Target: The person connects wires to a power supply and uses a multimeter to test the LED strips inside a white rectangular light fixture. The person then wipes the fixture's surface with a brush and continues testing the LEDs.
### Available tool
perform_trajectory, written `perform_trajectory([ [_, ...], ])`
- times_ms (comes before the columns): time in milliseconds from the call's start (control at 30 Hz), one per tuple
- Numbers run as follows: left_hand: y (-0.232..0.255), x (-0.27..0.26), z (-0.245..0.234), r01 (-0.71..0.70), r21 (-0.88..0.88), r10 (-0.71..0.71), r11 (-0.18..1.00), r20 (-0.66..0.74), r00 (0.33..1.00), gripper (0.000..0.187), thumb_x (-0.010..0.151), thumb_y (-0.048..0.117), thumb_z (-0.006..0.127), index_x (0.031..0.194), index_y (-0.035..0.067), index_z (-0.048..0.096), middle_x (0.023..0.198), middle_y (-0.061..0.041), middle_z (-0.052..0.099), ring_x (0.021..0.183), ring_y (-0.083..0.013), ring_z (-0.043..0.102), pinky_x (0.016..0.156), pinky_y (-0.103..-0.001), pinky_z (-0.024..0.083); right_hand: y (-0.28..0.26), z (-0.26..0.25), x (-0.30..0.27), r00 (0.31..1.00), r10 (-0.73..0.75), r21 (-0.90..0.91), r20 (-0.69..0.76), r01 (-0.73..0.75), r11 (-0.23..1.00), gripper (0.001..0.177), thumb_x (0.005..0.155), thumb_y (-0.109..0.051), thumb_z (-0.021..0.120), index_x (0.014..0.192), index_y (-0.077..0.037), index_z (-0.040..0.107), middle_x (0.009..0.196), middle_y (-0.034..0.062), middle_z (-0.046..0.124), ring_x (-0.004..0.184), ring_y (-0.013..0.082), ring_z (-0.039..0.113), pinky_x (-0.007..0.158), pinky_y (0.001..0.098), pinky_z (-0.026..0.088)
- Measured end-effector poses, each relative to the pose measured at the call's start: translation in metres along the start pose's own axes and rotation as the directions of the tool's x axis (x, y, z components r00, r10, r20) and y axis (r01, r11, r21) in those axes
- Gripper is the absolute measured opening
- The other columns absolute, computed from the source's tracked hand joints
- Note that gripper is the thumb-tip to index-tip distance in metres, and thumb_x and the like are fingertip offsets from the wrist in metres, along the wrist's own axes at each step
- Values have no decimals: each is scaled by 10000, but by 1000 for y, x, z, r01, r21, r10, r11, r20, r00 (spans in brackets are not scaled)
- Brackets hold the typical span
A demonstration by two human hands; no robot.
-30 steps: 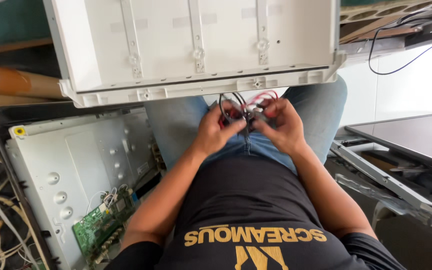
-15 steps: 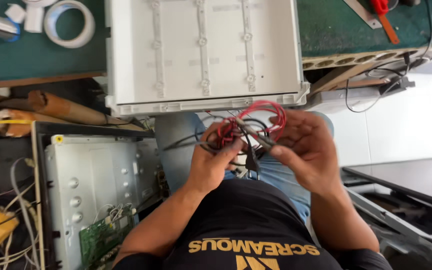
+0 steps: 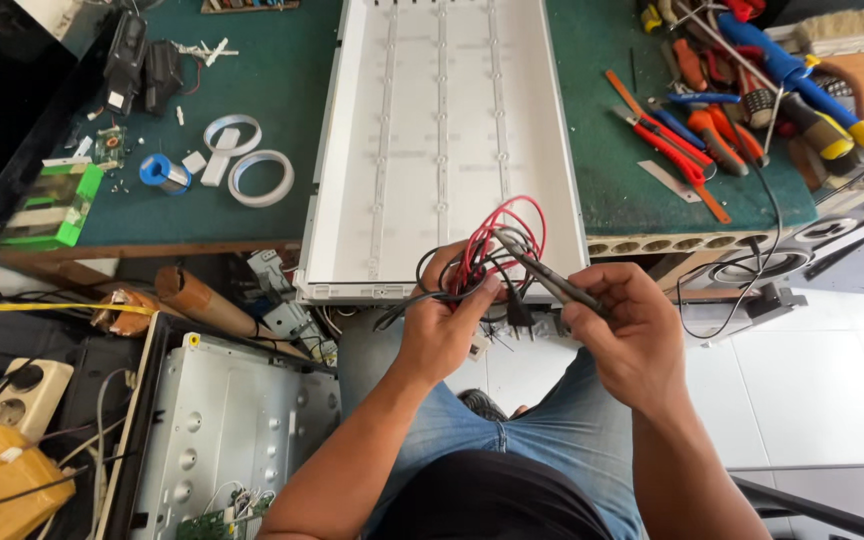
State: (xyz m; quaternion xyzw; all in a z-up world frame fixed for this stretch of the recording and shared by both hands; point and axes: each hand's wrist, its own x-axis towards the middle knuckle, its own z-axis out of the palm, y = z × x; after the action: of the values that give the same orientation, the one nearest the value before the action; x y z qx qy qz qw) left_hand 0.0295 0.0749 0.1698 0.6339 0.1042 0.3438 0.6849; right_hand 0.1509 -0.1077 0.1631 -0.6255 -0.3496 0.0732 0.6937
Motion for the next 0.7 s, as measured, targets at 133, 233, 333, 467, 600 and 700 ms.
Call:
perform_trajectory([
  [133, 7, -4, -2, 15, 35, -15, 999, 15, 1000, 318, 983, 143, 766, 1270, 23, 702, 658, -110, 706, 491, -93, 580, 489, -213, 465, -11, -15, 15, 998, 14, 50, -64, -11, 999, 297, 877, 72, 807, 1145, 115, 686, 830, 178, 673, 585, 169, 666, 542, 300, 592],
  [233, 15, -4, -1, 202, -113, -196, 973, 55, 979, 461, 993, 215, 733, 1409, 64, 602, 965, -72, 744, 851, -223, 804, 746, -298, 643, -50, -27, 27, 991, 67, -77, -114, -77, 994, 136, 1000, 68, 732, 1110, 53, 654, 840, 171, 719, 633, 160, 669, 593, 233, 587],
  [333, 33, 3, 6, 140, 9, -140, 990, 106, 984, 428, 1016, 295, 681, 1379, 83, 604, 778, -108, 741, 540, -104, 538, 455, -241, 416, -63, -52, 30, 959, 169, -172, 227, -131, 976, 299, 867, 28, 809, 1143, 26, 695, 857, 150, 820, 727, 174, 808, 677, 234, 635],
  [467, 62, 22, 33, 6, 30, -12, 1000, 177, 984, 371, 996, 189, 705, 1332, 61, 613, 865, -51, 712, 775, -133, 692, 780, -304, 650, -65, -53, 17, 977, 95, -333, 192, -26, 942, 430, 801, -172, 888, 1166, -48, 698, 1067, 61, 803, 914, 134, 757, 885, 272, 616],
  [600, 87, 53, 61, -79, 206, 19, 975, 277, 961, 374, 980, 263, 685, 1317, 104, 655, 978, -9, 750, 832, -135, 727, 801, -289, 608, -68, -31, 3, 975, -219, -294, -35, 200, 935, 272, 818, -167, 894, 946, -75, 673, 884, 37, 747, 737, 90, 698, 672, 210, 578],
  [700, 97, 69, 78, -96, 207, 11, 974, 380, 925, 430, 963, 261, 699, 1365, 118, 643, 1111, -39, 758, 913, -138, 720, 799, -283, 607, -64, -14, 7, 945, -139, -532, -296, -42, 846, 232, 812, -142, 916, 939, -135, 723, 835, -37, 783, 713, 48, 730, 653, 217, 550],
])
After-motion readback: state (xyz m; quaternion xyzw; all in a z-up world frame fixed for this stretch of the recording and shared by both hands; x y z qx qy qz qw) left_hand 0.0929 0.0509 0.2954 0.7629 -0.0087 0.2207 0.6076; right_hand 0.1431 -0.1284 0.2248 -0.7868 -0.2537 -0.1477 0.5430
